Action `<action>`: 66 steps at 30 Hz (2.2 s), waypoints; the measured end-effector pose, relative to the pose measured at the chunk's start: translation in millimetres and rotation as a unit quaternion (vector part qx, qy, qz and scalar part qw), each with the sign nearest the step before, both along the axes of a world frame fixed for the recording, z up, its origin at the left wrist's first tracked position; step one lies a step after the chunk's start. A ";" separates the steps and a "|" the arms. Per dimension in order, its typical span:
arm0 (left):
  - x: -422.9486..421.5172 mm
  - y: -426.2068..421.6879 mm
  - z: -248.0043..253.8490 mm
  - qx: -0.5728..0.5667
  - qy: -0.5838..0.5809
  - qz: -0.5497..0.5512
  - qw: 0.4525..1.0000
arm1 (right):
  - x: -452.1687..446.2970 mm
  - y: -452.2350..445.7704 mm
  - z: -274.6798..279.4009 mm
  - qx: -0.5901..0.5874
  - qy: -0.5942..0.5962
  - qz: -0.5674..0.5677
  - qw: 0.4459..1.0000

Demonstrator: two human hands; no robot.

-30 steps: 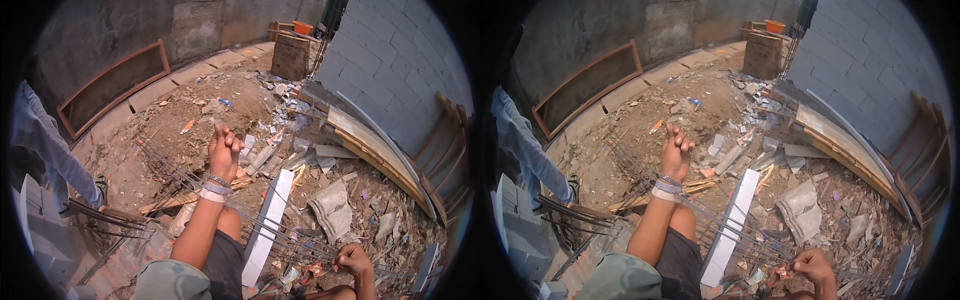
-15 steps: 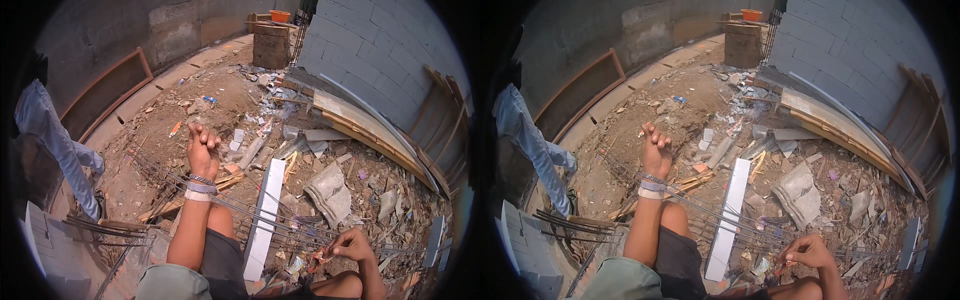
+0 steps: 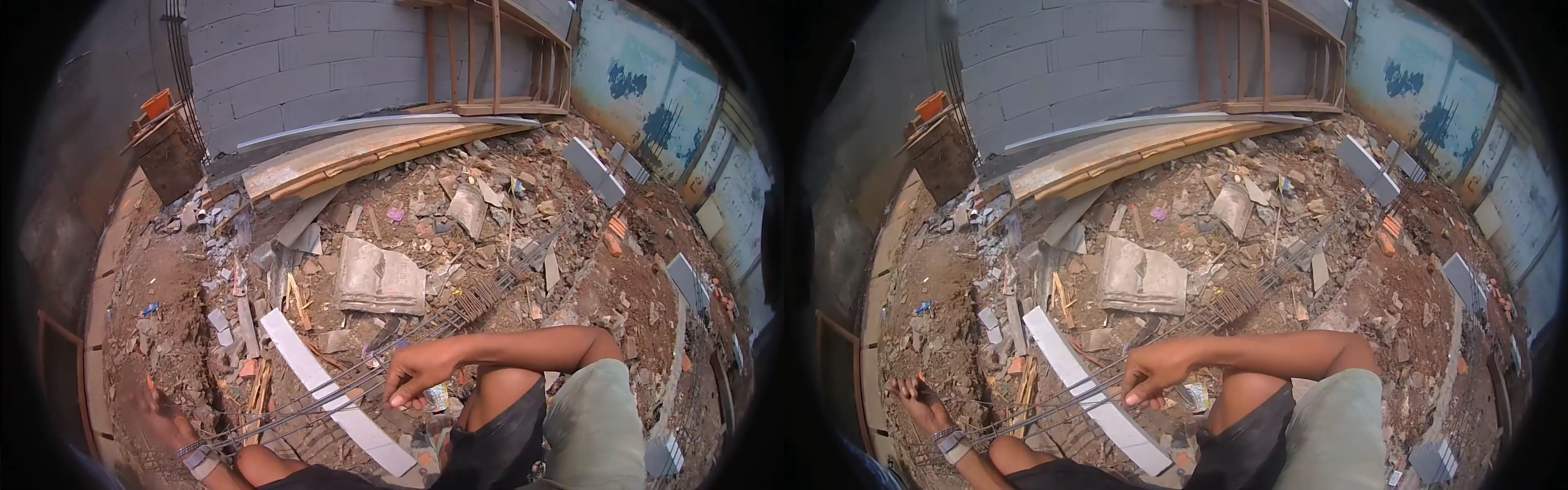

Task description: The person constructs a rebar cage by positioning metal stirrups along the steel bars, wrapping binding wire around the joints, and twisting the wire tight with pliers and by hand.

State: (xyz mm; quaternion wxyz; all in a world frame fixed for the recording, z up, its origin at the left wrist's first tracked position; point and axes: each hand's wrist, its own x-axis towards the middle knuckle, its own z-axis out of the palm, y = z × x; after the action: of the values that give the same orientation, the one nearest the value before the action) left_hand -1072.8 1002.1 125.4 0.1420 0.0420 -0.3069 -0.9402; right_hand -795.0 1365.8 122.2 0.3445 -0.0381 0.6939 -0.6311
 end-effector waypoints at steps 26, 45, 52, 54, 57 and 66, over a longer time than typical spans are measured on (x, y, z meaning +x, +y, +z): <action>22.1 42.0 5.0 0.189 0.105 -0.162 0.963 | -19.3 12.9 -6.4 0.148 -0.034 0.031 0.988; 37.0 95.9 4.8 0.252 0.065 -0.288 0.922 | -67.0 -22.6 13.7 0.133 0.068 -0.067 0.986; 45.9 89.8 13.2 0.260 0.074 -0.292 0.918 | -68.0 -34.2 16.7 0.154 0.215 -0.107 0.958; 55.5 95.6 25.1 0.253 0.042 -0.284 0.924 | -69.4 -37.6 23.6 0.148 0.157 -0.130 0.968; 57.5 102.5 14.4 0.220 0.078 -0.303 0.924 | -72.2 -43.2 20.5 0.098 0.140 -0.164 0.971; 47.5 96.4 1.4 0.282 0.029 -0.298 0.912 | -79.7 -62.0 22.0 0.188 0.436 -0.195 0.858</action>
State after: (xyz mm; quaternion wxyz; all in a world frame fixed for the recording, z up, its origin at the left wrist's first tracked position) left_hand -1025.3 1098.5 126.8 -0.1537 -0.0403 -0.0231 -0.9870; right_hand -874.7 1303.8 144.2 -0.1230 -0.1082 0.8719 -0.4615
